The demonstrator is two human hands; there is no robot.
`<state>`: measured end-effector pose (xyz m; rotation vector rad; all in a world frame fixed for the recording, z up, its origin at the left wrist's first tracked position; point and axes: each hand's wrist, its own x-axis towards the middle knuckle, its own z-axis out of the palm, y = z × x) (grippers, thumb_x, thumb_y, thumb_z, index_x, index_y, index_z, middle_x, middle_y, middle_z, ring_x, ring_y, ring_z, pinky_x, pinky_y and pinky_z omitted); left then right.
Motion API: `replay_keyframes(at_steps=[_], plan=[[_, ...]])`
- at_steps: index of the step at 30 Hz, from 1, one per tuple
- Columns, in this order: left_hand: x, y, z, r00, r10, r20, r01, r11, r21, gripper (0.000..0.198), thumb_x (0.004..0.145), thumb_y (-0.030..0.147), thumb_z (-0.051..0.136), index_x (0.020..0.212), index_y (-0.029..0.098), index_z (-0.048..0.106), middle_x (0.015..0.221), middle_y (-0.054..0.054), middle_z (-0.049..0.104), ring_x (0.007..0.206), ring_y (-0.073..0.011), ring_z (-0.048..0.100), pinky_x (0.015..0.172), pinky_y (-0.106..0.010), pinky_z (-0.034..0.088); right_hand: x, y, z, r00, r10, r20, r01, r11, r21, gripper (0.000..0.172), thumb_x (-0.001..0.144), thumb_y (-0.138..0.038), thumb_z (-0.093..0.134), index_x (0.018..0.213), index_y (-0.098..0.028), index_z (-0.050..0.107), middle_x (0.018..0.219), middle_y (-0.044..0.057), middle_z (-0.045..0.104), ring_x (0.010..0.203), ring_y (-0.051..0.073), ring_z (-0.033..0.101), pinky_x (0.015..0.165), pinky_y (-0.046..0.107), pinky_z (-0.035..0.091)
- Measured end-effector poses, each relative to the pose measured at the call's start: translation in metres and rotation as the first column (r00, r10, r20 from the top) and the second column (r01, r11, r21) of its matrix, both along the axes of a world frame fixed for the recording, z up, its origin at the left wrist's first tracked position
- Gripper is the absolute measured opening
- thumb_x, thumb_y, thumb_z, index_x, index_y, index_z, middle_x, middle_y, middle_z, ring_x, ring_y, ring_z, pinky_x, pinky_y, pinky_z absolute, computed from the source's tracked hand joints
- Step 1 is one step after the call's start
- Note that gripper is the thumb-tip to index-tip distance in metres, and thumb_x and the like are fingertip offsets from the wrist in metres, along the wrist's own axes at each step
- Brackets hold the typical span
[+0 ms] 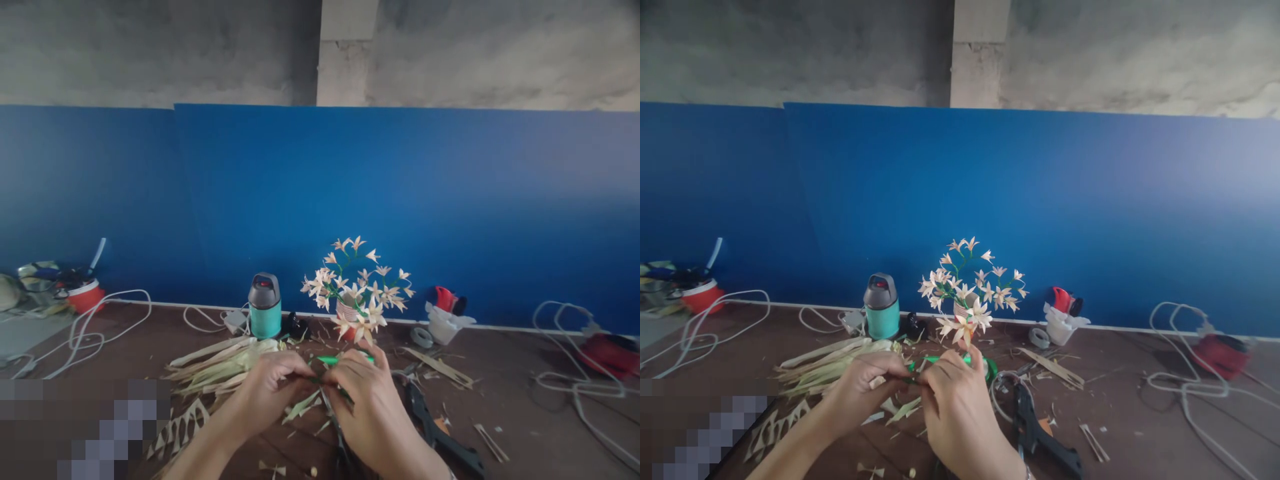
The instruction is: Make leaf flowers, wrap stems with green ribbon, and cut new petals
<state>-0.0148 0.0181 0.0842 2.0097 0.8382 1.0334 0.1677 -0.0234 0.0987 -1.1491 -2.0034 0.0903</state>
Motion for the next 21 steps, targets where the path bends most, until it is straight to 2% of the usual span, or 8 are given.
replay_keyframes(at_steps=[4,6,9,12,14,16,19,21], plan=[[-0.004,-0.004,0.005,0.999,-0.053,0.005,0.053,0.998,0.038,0.012,0.079,0.024,0.064,0.077,0.018,0.074,0.07,-0.006,0.07,0.066,-0.0162,0.063,0.065,-0.026,0.046,0.007,-0.001,0.005,0.975,0.06,-0.215,-0.142,0.911,-0.388,0.01,0.071,-0.012,0.059,0.07,-0.02,0.065,0.071,0.001,0.063,0.073,0.016,0.055,0.081,0.035,0.039],[-0.003,-0.01,0.009,0.994,-0.091,0.056,0.091,0.996,-0.009,0.011,0.078,0.026,0.066,0.075,0.018,0.073,0.068,-0.006,0.069,0.064,-0.0157,0.062,0.063,-0.025,0.046,0.011,0.004,-0.001,0.897,0.049,-0.44,-0.341,0.71,-0.616,0.006,0.066,-0.02,0.065,0.071,-0.017,0.067,0.067,0.001,0.062,0.065,0.014,0.054,0.064,0.027,0.04],[0.0,-0.02,0.015,0.982,-0.154,0.11,0.164,0.982,-0.093,0.011,0.077,0.027,0.067,0.072,0.019,0.072,0.066,-0.005,0.068,0.061,-0.0146,0.06,0.06,-0.025,0.045,0.014,0.014,-0.015,0.675,-0.019,-0.738,-0.709,0.263,-0.655,0.028,0.053,-0.032,0.076,0.068,-0.01,0.068,0.06,0.002,0.061,0.052,0.01,0.052,0.053,0.022,0.036],[0.003,-0.024,0.016,0.985,-0.125,0.114,0.141,0.981,-0.137,0.009,0.075,0.025,0.067,0.069,0.018,0.071,0.064,-0.004,0.066,0.059,-0.0135,0.057,0.058,-0.025,0.044,0.014,0.02,-0.019,0.606,-0.064,-0.793,-0.784,0.122,-0.609,0.03,0.051,-0.035,0.075,0.064,-0.009,0.067,0.059,0.003,0.062,0.05,0.009,0.052,0.052,0.021,0.036],[0.004,-0.021,0.012,0.993,-0.043,0.113,0.062,0.983,-0.174,0.01,0.073,0.023,0.067,0.066,0.017,0.069,0.06,-0.002,0.062,0.056,-0.0126,0.054,0.055,-0.024,0.042,0.013,0.02,-0.012,0.705,-0.044,-0.708,-0.676,0.258,-0.69,0.024,0.055,-0.033,0.072,0.063,-0.011,0.066,0.059,0.002,0.061,0.05,0.009,0.051,0.053,0.022,0.036],[0.006,-0.016,0.007,0.991,0.048,0.123,-0.016,0.969,-0.245,0.011,0.072,0.024,0.066,0.065,0.015,0.066,0.057,-0.001,0.059,0.052,-0.0116,0.052,0.05,-0.022,0.039,0.012,0.016,-0.002,0.855,-0.012,-0.519,-0.424,0.56,-0.711,0.014,0.063,-0.027,0.066,0.071,-0.015,0.067,0.066,0.001,0.063,0.06,0.012,0.054,0.061,0.025,0.04],[0.011,-0.008,-0.002,0.978,0.125,0.165,-0.058,0.929,-0.364,0.013,0.07,0.026,0.067,0.066,0.014,0.062,0.054,0.001,0.058,0.047,-0.0104,0.05,0.045,-0.021,0.038,0.007,0.007,0.005,0.983,-0.021,-0.183,-0.057,0.911,-0.408,0.013,0.066,-0.016,0.063,0.078,-0.021,0.067,0.081,0.002,0.067,0.083,0.02,0.057,0.082,0.035,0.038],[0.016,-0.006,-0.008,0.968,0.15,0.199,-0.055,0.907,-0.417,0.015,0.069,0.027,0.068,0.065,0.014,0.06,0.05,0.002,0.056,0.044,-0.0099,0.049,0.043,-0.02,0.036,0.002,0.002,0.001,0.998,-0.065,-0.028,0.06,0.989,-0.133,0.015,0.066,-0.012,0.064,0.076,-0.023,0.065,0.077,0.0,0.066,0.084,0.021,0.056,0.094,0.043,0.028]])
